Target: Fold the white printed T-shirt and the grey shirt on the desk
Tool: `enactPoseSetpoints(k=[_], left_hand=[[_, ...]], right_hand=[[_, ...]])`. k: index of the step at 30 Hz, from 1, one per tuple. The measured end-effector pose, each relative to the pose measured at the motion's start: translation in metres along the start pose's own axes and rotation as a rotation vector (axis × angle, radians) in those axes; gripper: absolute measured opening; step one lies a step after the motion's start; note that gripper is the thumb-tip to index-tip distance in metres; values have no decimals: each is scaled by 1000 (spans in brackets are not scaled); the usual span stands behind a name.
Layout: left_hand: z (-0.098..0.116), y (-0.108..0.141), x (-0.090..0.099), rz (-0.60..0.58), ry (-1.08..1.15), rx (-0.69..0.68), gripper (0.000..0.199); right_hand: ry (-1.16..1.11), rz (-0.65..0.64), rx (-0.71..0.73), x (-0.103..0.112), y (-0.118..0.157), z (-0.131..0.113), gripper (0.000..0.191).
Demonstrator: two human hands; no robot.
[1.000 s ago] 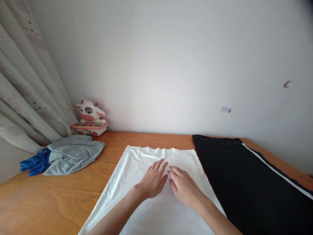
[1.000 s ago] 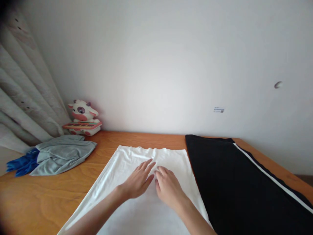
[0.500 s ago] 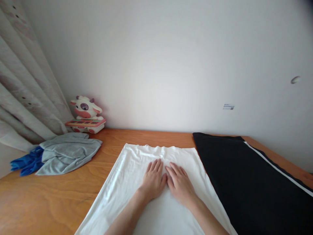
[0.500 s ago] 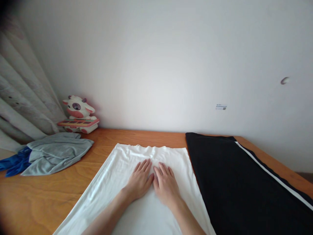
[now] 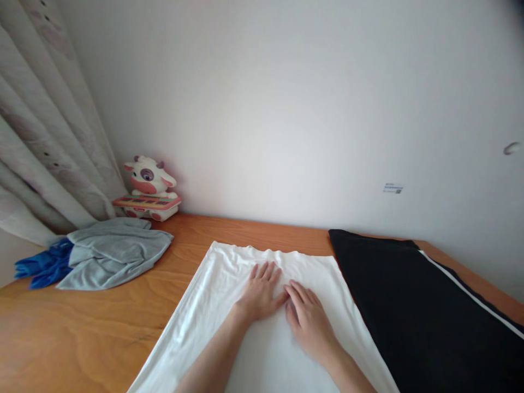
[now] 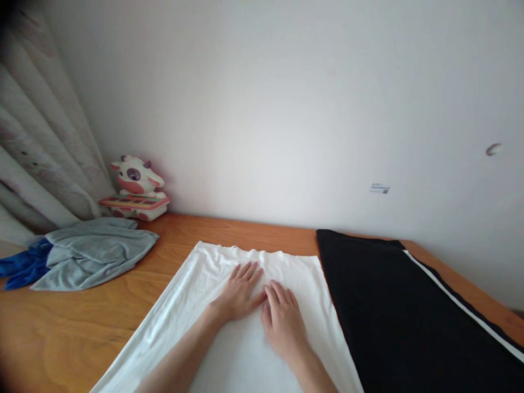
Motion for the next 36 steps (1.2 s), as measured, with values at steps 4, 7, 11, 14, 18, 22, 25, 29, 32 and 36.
enactPoseSetpoints(k=[4,7,11,14,18,22,25,29,32,36], left_hand=[[0,-1,-3,-29,-8,2,57],[-3,-2,0,-5,-6,3,51],[-9,-4,2,56,43,60,48],[-10,-7,2,75,55,84,44],[-10,-9,1,84,61,113,42],[-12,-9,1,114,57,136,42],[-14,-11,0,142,17,171,42],[-16,-18,-2,120,-67,218,44],[-18,-26,-1,71,-94,260,48],[-20,-32,2,41,-106,268,49]], right_hand=[[111,-149,-110,14,-24,-17,44],[185,-240,-199,20,-53,-28,34],[186,-118,-251,10,-78,-23,26],[117,-14,-295,-5,-79,-9,20],[39,36,-239,-13,-75,-2,18],[-5,65,-229,-10,-73,-5,17],[-44,92,-236,-8,-71,-6,18],[-106,115,-235,-12,-71,-4,21],[-109,125,-219,-16,-71,-2,27],[-90,116,-197,-17,-72,-3,33]])
Point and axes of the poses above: each hand's wrist, its own y-axis away from the middle knuckle, its own x-axis out of the back of the hand, z = x × y, the point moved 4 cm from there along -y, towards the middle knuckle
